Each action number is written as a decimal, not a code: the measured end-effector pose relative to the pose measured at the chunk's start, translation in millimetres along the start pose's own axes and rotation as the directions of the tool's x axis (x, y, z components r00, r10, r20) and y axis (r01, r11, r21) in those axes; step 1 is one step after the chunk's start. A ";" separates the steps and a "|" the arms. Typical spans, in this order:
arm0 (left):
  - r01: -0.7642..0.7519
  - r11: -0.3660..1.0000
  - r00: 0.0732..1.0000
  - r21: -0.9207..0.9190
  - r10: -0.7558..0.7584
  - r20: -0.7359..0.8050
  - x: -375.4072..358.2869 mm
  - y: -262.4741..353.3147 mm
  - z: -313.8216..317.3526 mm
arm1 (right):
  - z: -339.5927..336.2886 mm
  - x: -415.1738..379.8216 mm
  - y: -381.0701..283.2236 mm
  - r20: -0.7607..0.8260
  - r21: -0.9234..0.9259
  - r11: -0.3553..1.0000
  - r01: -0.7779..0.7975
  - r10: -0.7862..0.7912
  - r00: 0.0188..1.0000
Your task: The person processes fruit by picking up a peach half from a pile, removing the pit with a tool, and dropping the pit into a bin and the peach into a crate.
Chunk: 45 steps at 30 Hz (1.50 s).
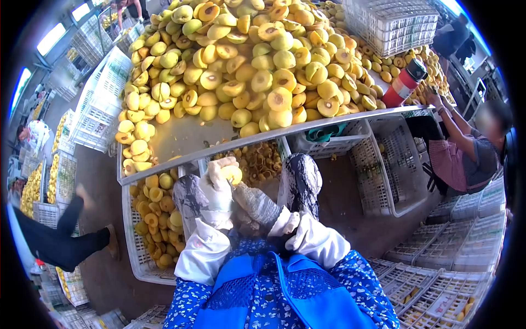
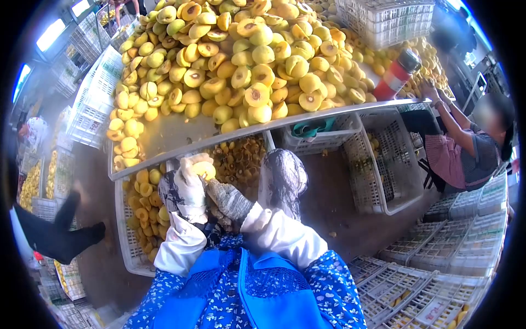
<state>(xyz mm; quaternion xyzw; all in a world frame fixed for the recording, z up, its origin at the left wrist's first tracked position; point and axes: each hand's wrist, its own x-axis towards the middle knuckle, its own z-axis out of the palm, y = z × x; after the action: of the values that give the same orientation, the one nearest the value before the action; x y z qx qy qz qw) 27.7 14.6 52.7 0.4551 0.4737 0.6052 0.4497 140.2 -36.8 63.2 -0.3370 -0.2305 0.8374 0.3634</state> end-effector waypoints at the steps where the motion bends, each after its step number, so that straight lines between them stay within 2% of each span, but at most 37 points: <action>1: -0.202 0.978 0.978 0.047 0.199 0.058 2.8 -7.9 -2.4 | -3.3 4.3 4.4 -0.059 -0.136 0.991 0.014 -0.022 0.998; 2: -0.281 0.956 0.955 0.090 0.268 0.128 5.2 -11.3 -4.6 | -16.1 13.2 16.0 0.029 -0.330 0.916 0.230 -0.234 0.972; 3: -0.361 0.923 0.922 0.130 0.333 0.196 8.0 -10.9 -6.8 | -36.7 27.6 32.3 0.160 -0.485 0.759 0.434 -0.411 0.898; 5: -0.515 0.836 0.834 0.189 0.438 0.334 16.6 -10.6 -13.5 | -40.7 26.2 23.4 0.250 -0.754 0.502 0.423 -0.376 0.892; 6: -0.462 0.861 0.857 0.211 0.373 0.355 16.3 -9.6 -15.1 | -42.7 25.4 19.3 0.293 -0.843 0.341 0.417 -0.358 0.886; 7: -0.402 0.895 0.886 0.192 0.328 0.327 14.3 -9.1 -15.1 | -44.9 22.0 16.0 0.314 -0.742 0.485 0.464 -0.360 0.879; 8: -0.343 0.924 0.911 0.170 0.283 0.301 12.1 -9.7 -15.0 | -41.1 17.4 13.0 0.303 -0.673 0.600 0.433 -0.310 0.901; 9: -0.260 0.956 0.935 0.136 0.214 0.283 9.0 -16.4 -17.9 | -34.4 11.6 7.9 0.251 -0.511 0.804 0.303 -0.198 0.948; 10: -0.076 0.997 0.964 0.025 0.067 0.258 3.6 -16.4 -17.1 | -25.9 5.4 3.1 0.237 -0.217 0.970 0.112 -0.059 0.970; 11: -0.003 0.999 0.975 -0.049 0.013 0.222 1.3 -13.5 -12.9 | -20.6 2.0 3.0 0.253 0.067 0.996 -0.065 0.046 0.966; 12: 0.073 0.989 0.981 -0.128 -0.048 0.188 -2.2 -7.0 -8.9 | -21.0 2.8 10.3 0.351 0.338 0.919 -0.204 0.079 0.933; 13: 0.169 0.970 0.974 -0.177 -0.137 0.182 -2.9 -4.7 -7.6 | -9.0 5.9 8.8 0.167 0.423 0.887 -0.184 0.123 0.978; 15: 0.344 0.897 0.936 -0.277 -0.304 0.177 -2.4 -1.6 -7.8 | 22.7 12.7 4.8 -0.198 0.557 0.825 -0.092 0.240 0.950; 17: 0.394 0.859 0.917 -0.326 -0.346 0.197 -3.5 -12.9 -13.4 | 2.5 11.7 25.9 0.067 0.410 0.902 -0.132 0.115 0.991; 18: 0.414 0.841 0.909 -0.348 -0.361 0.209 -3.7 -20.0 -17.3 | -6.6 11.3 38.3 0.212 0.332 0.934 -0.132 0.063 0.975; 19: 0.478 0.813 0.877 -0.333 -0.422 0.227 -5.1 -24.8 -23.4 | -5.1 13.5 47.6 0.069 0.187 0.982 0.038 -0.052 0.996; 20: 0.523 0.773 0.852 -0.358 -0.461 0.250 -5.9 -27.7 -27.7 | -14.4 20.0 56.6 0.067 -0.217 0.932 0.289 -0.281 0.957; 21: 0.518 0.768 0.856 -0.376 -0.465 0.227 -8.7 -30.8 -30.4 | -23.8 26.4 65.5 0.061 -0.598 0.677 0.429 -0.495 0.866; 22: 0.510 0.763 0.860 -0.397 -0.469 0.202 -11.6 -31.7 -33.2 | -21.6 27.5 61.2 0.366 -0.846 0.040 0.532 -0.682 0.633; 23: 0.529 0.446 0.808 -0.722 -0.526 0.268 -15.1 -27.7 -39.1 | -15.8 18.0 54.3 0.293 -0.769 0.341 0.541 -0.564 0.772; 24: 0.486 0.319 0.751 -0.814 -0.629 0.202 -16.2 -39.1 -49.3 | -17.5 19.2 54.6 0.154 -0.748 0.541 0.385 -0.422 0.893; 26: 0.429 0.492 0.822 -0.757 -0.560 0.102 -13.1 -57.7 -70.0 | 7.0 17.5 43.0 0.200 -0.826 0.328 0.458 -0.590 0.782; 27: 0.377 0.702 0.894 -0.604 -0.446 0.041 -9.8 -34.5 -90.8 | -13.6 44.2 60.1 0.050 -0.697 0.542 0.469 -0.616 0.786; 28: 0.251 0.789 0.872 -0.561 -0.436 -0.224 -2.6 -7.9 -102.0 | -28.1 44.3 65.3 0.124 -0.805 0.400 0.438 -0.609 0.783; 29: 0.193 0.966 0.873 -0.169 -0.248 -0.421 2.7 -1.7 -131.2 | -41.5 47.6 69.5 0.120 -0.832 0.380 0.405 -0.588 0.800; 30: 0.156 0.971 0.857 0.182 -0.041 -0.514 10.4 -6.2 -163.0 | -54.6 54.0 75.8 0.052 -0.816 0.456 0.355 -0.553 0.831; 31: 0.196 0.624 0.872 0.756 0.243 -0.426 16.0 15.8 -183.8 | -67.2 61.4 82.0 -0.030 -0.767 0.566 0.301 -0.501 0.865; 32: 0.028 0.296 0.853 0.955 0.491 -0.177 26.7 26.3 -207.0 | -76.1 66.9 88.3 -0.101 -0.696 0.675 0.243 -0.427 0.898; 34: -0.184 0.266 0.755 0.946 0.654 -0.037 69.3 55.6 -217.7 | -85.7 74.3 98.5 -0.211 -0.547 0.831 0.102 -0.254 0.944; 36: -0.266 0.227 0.719 0.937 0.694 0.036 129.5 75.6 -206.7 | -90.2 81.4 106.6 -0.262 -0.462 0.887 -0.015 -0.121 0.957; 38: -0.329 0.236 0.760 0.914 0.640 0.108 201.5 69.4 -198.6 | -91.4 91.5 108.8 -0.297 -0.417 0.904 -0.096 -0.036 0.954; 40: -0.273 0.221 0.890 0.936 0.426 0.159 272.3 55.8 -199.5 | -91.7 96.9 109.8 -0.323 -0.394 0.907 -0.152 0.019 0.946; 42: -0.015 0.210 0.980 0.978 0.198 -0.028 323.6 41.3 -187.3 | -94.2 100.3 108.8 -0.351 -0.372 0.906 -0.202 0.064 0.934; 43: 0.001 0.242 0.984 0.970 0.174 -0.044 333.4 41.4 -181.4 | -95.4 102.1 108.0 -0.362 -0.362 0.905 -0.222 0.083 0.929; 44: 0.085 0.291 0.994 0.953 0.034 -0.099 339.1 40.6 -174.3 | -96.7 103.6 107.5 -0.372 -0.353 0.905 -0.239 0.098 0.923; 45: 0.104 0.237 0.991 0.966 0.056 -0.120 343.8 26.7 -169.1 | -97.5 104.0 107.9 -0.383 -0.337 0.906 -0.257 0.117 0.916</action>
<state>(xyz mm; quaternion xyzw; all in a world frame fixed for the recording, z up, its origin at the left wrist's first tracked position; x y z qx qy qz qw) -202.8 318.3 98.7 0.5879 0.7810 0.2046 0.0500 109.8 -11.6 -111.1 -0.5671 -0.2853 0.7334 0.2433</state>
